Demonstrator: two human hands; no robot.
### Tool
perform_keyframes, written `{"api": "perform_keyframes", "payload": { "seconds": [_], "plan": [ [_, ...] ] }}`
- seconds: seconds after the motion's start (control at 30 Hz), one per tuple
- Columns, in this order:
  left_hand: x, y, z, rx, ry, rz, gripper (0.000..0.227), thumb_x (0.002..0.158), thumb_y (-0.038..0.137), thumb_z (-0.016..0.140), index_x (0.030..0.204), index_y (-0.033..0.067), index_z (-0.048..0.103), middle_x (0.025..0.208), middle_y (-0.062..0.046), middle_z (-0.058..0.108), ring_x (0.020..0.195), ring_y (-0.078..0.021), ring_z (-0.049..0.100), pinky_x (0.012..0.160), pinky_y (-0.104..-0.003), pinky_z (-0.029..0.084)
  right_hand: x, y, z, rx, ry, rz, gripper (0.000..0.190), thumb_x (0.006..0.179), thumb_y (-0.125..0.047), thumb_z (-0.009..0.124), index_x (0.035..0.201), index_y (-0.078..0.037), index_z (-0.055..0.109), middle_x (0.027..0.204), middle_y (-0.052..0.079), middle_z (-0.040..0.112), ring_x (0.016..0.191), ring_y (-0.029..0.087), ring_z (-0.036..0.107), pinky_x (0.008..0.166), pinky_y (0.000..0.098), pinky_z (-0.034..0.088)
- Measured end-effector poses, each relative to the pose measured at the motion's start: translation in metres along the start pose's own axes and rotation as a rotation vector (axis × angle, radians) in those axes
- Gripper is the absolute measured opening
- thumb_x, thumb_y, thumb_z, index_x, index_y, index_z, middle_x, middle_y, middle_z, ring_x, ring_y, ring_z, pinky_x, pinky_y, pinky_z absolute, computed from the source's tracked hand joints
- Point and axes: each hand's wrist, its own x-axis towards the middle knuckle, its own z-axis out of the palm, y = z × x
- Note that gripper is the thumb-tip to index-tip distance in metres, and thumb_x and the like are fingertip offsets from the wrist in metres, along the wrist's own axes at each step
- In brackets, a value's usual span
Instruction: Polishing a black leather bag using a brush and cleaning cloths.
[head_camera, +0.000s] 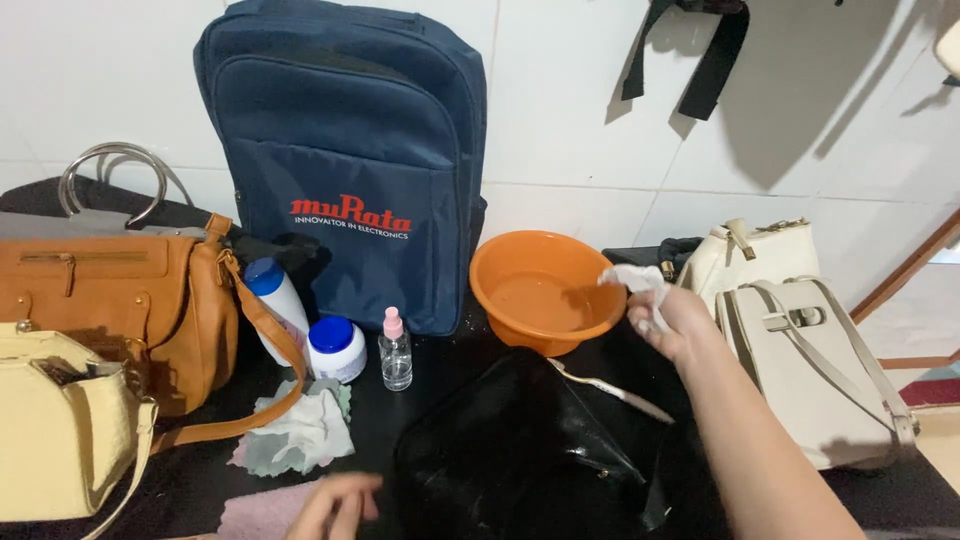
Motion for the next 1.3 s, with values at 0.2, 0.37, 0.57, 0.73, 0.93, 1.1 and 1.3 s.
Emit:
{"api": "perform_keyframes", "payload": {
  "seconds": [0.2, 0.37, 0.57, 0.73, 0.93, 1.1, 1.3],
  "plan": [
    [0.042, 0.024, 0.037, -0.494, 0.213, 0.097, 0.03, 0.104, 0.013, 0.05, 0.093, -0.0002, 0.075, 0.056, -0.006, 0.046, 0.056, -0.0135, 0.044, 0.056, -0.026, 0.033, 0.04, -0.021, 0.04, -0.055, -0.123, -0.013, 0.027, 0.107, -0.041, 0.058, 0.092, -0.018, 0.061, 0.09, 0.012, 0.074, 0.064, 0.022, 0.067, 0.041, 0.0305, 0.042],
    [0.044, -0.011, 0.05, -0.53, 0.152, 0.008, 0.031, 0.101, 0.016, 0.052, 0.09, -0.0015, 0.075, 0.046, -0.004, 0.038, 0.043, -0.0113, 0.034, 0.045, -0.025, 0.02, -0.012, -0.014, 0.094, -0.616, -0.119, -0.086, 0.037, 0.109, -0.034, 0.056, 0.1, 0.002, 0.063, 0.073, 0.019, 0.073, 0.053, 0.021, 0.063, 0.043, 0.0285, 0.045],
    [0.053, -0.013, 0.045, -0.324, -0.022, -0.226, 0.038, 0.103, 0.023, 0.052, 0.093, 0.0008, 0.081, 0.049, -0.006, 0.045, 0.041, -0.015, 0.041, 0.044, -0.028, 0.027, 0.005, -0.001, 0.117, -1.078, -0.155, -0.007, 0.023, 0.102, -0.019, 0.052, 0.118, -0.003, 0.052, 0.082, 0.023, 0.072, 0.054, 0.029, 0.062, 0.046, 0.038, 0.048],
    [0.06, -0.025, 0.044, -0.233, -0.065, -0.317, 0.04, 0.106, 0.025, 0.05, 0.097, 0.0037, 0.083, 0.053, -0.008, 0.054, 0.044, -0.0173, 0.049, 0.048, -0.03, 0.036, 0.034, 0.005, 0.114, -1.376, -0.157, -0.042, 0.04, 0.092, 0.003, 0.043, 0.123, -0.002, 0.067, 0.071, 0.02, 0.074, 0.054, 0.027, 0.066, 0.055, 0.038, 0.056],
    [0.053, 0.0, 0.044, -0.413, -0.035, -0.369, 0.036, 0.107, 0.017, 0.053, 0.094, -0.0045, 0.08, 0.054, -0.01, 0.046, 0.044, -0.0184, 0.04, 0.045, -0.031, 0.028, 0.08, 0.019, 0.084, -1.126, -0.026, -0.137, 0.024, 0.105, -0.024, 0.049, 0.093, -0.005, 0.057, 0.073, 0.015, 0.061, 0.051, 0.026, 0.054, 0.049, 0.0344, 0.039],
    [0.053, 0.017, 0.039, -0.246, -0.022, -0.452, 0.039, 0.107, 0.024, 0.053, 0.094, 0.0018, 0.082, 0.057, -0.011, 0.052, 0.049, -0.0211, 0.048, 0.051, -0.031, 0.032, 0.051, 0.017, 0.097, -1.266, 0.017, -0.37, 0.061, 0.109, -0.057, 0.032, 0.071, -0.013, 0.051, 0.047, 0.008, 0.06, 0.049, 0.021, 0.061, 0.067, 0.0344, 0.049],
    [0.052, 0.011, 0.042, -0.318, 0.023, -0.417, 0.036, 0.106, 0.02, 0.054, 0.093, -0.0002, 0.081, 0.055, -0.011, 0.048, 0.049, -0.0206, 0.044, 0.05, -0.031, 0.03, 0.049, 0.018, 0.103, -0.721, -0.061, -0.143, 0.048, 0.096, -0.024, 0.075, 0.075, -0.021, 0.032, 0.087, 0.012, 0.073, 0.057, 0.018, 0.059, 0.042, 0.0279, 0.035]
  ]
}}
